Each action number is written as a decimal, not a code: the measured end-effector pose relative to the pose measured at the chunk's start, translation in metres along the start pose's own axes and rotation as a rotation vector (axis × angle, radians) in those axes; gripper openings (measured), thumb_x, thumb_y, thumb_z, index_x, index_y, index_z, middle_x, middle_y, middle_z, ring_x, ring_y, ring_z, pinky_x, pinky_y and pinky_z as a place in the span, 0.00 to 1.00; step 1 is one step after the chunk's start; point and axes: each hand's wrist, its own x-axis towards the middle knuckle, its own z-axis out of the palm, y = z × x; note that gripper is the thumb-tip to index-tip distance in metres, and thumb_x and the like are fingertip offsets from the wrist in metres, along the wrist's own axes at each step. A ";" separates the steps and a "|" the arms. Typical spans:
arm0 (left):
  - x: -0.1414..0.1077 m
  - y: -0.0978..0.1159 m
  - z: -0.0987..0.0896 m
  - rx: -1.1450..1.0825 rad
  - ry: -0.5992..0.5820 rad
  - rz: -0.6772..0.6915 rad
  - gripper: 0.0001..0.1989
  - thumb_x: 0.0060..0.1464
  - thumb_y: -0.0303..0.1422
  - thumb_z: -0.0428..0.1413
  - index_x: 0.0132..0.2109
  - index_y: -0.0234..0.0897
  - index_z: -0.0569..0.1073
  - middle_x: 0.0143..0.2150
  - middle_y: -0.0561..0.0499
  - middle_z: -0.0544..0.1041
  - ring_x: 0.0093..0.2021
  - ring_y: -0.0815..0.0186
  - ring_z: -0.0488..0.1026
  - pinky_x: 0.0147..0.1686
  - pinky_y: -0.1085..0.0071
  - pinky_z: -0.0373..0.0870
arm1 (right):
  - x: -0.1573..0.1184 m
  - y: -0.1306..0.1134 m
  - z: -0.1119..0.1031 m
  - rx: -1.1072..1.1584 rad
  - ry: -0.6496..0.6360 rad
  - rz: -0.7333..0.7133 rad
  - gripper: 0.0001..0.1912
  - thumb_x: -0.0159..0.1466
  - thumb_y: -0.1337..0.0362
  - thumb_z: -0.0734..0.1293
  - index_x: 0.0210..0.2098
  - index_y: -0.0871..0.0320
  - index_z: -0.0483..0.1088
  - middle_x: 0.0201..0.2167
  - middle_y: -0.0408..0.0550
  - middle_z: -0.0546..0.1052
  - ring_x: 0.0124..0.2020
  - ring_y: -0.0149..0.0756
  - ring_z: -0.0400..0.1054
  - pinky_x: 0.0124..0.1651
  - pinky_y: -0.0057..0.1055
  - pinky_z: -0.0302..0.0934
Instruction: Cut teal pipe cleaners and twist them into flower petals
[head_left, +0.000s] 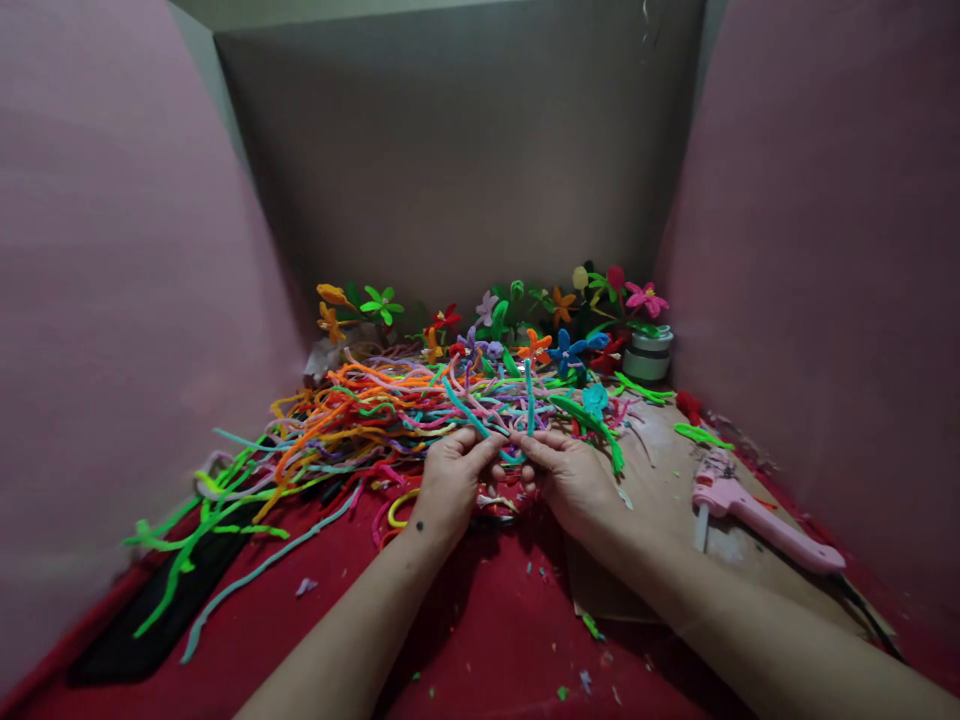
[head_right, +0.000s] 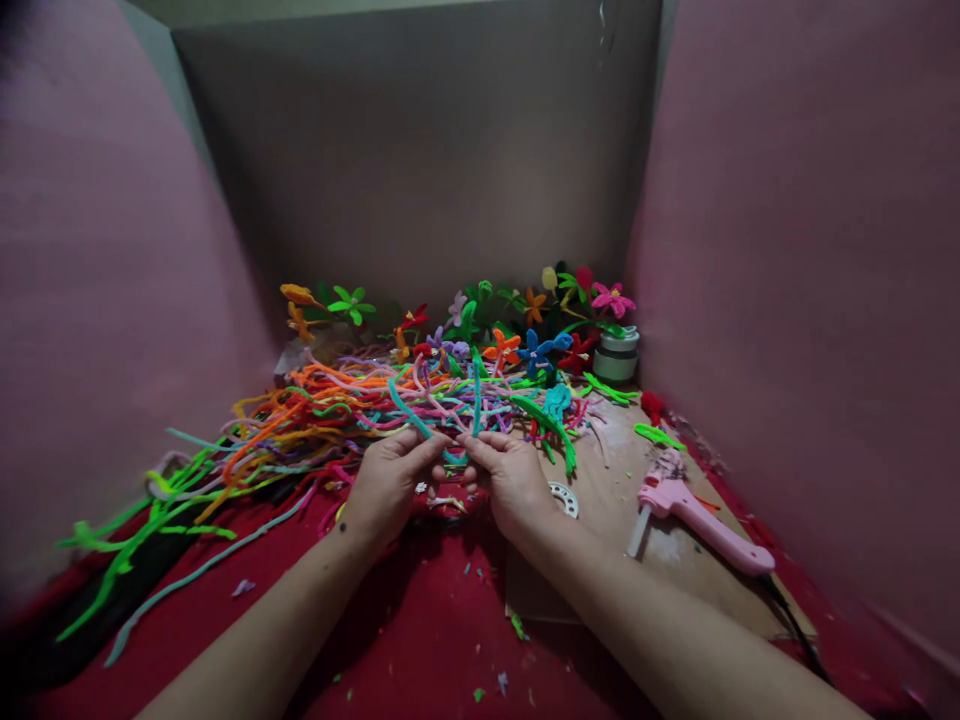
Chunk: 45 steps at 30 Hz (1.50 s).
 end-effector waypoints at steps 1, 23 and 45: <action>0.000 0.000 0.001 -0.010 -0.013 0.005 0.10 0.44 0.34 0.60 0.25 0.31 0.71 0.16 0.54 0.71 0.14 0.74 0.65 0.15 0.78 0.61 | 0.000 0.000 0.000 0.003 -0.015 0.002 0.12 0.44 0.63 0.75 0.27 0.63 0.74 0.18 0.42 0.72 0.15 0.23 0.61 0.17 0.21 0.56; 0.003 -0.009 0.002 -0.207 -0.148 -0.129 0.12 0.43 0.34 0.61 0.36 0.32 0.71 0.25 0.53 0.72 0.19 0.74 0.68 0.17 0.78 0.67 | -0.010 -0.001 0.003 -0.239 -0.091 0.005 0.12 0.48 0.59 0.71 0.22 0.63 0.74 0.16 0.42 0.71 0.15 0.23 0.59 0.19 0.23 0.52; 0.001 -0.002 -0.007 -0.034 -0.122 -0.027 0.13 0.48 0.36 0.58 0.24 0.34 0.66 0.14 0.58 0.64 0.13 0.77 0.57 0.13 0.80 0.54 | -0.008 0.004 -0.004 -0.194 -0.213 0.255 0.13 0.49 0.60 0.71 0.22 0.61 0.64 0.13 0.38 0.67 0.10 0.22 0.56 0.09 0.20 0.52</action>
